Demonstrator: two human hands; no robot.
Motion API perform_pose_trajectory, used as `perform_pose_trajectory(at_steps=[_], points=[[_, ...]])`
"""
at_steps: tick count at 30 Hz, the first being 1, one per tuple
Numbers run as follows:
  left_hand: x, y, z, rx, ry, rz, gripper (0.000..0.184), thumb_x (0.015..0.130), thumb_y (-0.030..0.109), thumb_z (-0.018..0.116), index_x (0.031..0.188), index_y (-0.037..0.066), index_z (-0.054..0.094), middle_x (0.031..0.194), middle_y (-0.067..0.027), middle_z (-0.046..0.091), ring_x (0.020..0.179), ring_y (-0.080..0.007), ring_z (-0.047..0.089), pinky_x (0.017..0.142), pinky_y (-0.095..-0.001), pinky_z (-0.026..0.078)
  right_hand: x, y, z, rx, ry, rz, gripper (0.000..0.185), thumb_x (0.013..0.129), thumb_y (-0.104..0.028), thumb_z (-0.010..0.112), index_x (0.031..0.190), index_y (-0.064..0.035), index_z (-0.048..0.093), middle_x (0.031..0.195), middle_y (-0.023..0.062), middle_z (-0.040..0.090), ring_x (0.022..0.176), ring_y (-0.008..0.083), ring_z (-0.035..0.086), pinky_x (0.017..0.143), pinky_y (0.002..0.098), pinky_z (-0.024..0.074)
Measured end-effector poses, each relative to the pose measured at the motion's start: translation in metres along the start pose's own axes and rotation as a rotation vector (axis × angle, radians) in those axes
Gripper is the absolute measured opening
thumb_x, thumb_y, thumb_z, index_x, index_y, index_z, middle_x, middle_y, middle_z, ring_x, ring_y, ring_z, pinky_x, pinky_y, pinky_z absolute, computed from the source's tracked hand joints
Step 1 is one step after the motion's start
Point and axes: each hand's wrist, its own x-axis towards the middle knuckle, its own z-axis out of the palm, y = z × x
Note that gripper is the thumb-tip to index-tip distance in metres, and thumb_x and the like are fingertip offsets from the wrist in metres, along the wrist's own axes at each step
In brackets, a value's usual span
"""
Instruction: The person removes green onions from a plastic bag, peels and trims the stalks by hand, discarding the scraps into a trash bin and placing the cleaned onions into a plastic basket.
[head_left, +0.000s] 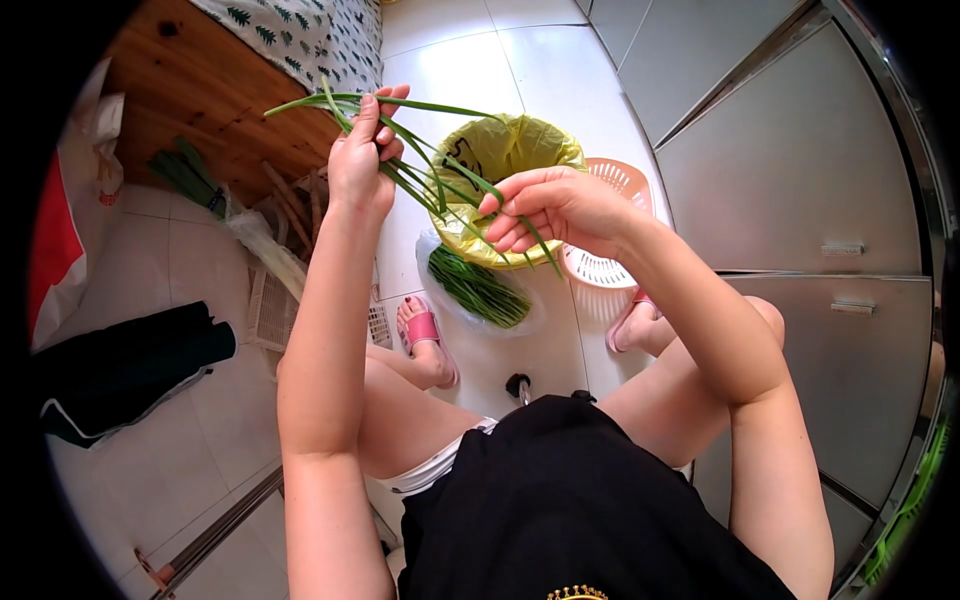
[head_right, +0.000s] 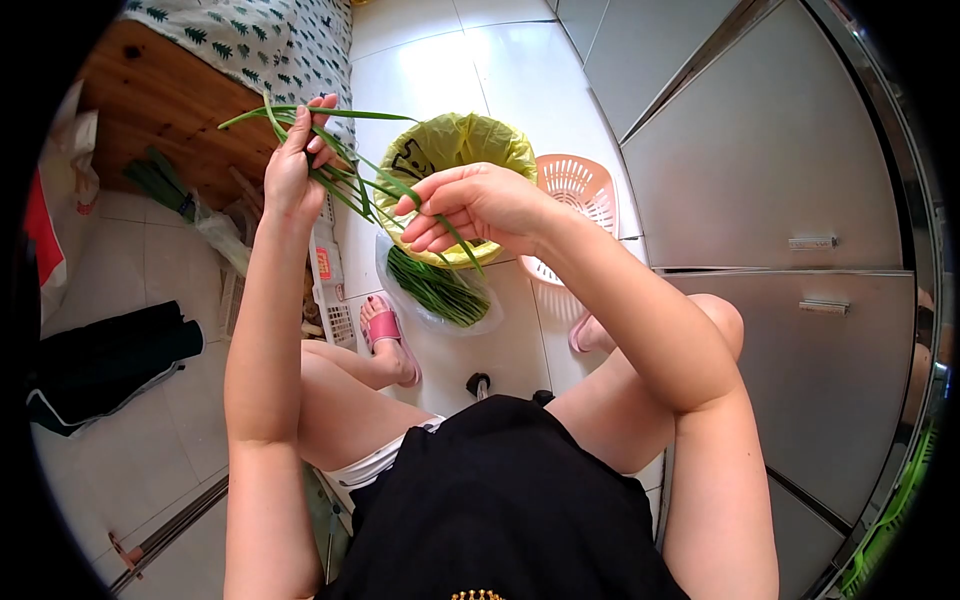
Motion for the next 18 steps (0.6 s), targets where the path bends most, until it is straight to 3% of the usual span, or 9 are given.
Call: perform_pose_trajectory(at_steps=[9, 18], points=[[0.001, 0.005, -0.003, -0.036, 0.018, 0.012, 0.026, 0.100, 0.024, 0.048, 0.108, 0.000, 0.055, 0.116, -0.0101, 0.062, 0.059, -0.0032, 0.036, 0.051, -0.0159, 0.032, 0.001, 0.004, -0.005, -0.008, 0.016, -0.007, 0.016, 0.089, 0.000, 0.046, 0.089, 0.0021, 0.061, 0.092, 0.0193, 0.068, 0.086, 0.0238, 0.068, 0.080, 0.0318, 0.0566], [-0.002, 0.005, -0.001, -0.030, -0.011, -0.008, 0.027, 0.099, 0.024, 0.049, 0.108, 0.000, 0.056, 0.115, -0.0096, 0.062, 0.059, -0.0029, 0.036, 0.051, -0.0157, 0.033, 0.014, 0.009, -0.025, -0.133, 0.236, -0.089, 0.020, 0.089, 0.001, 0.043, 0.094, 0.0029, 0.063, 0.096, 0.0156, 0.067, 0.088, 0.0208, 0.067, 0.082, 0.0311, 0.0558]])
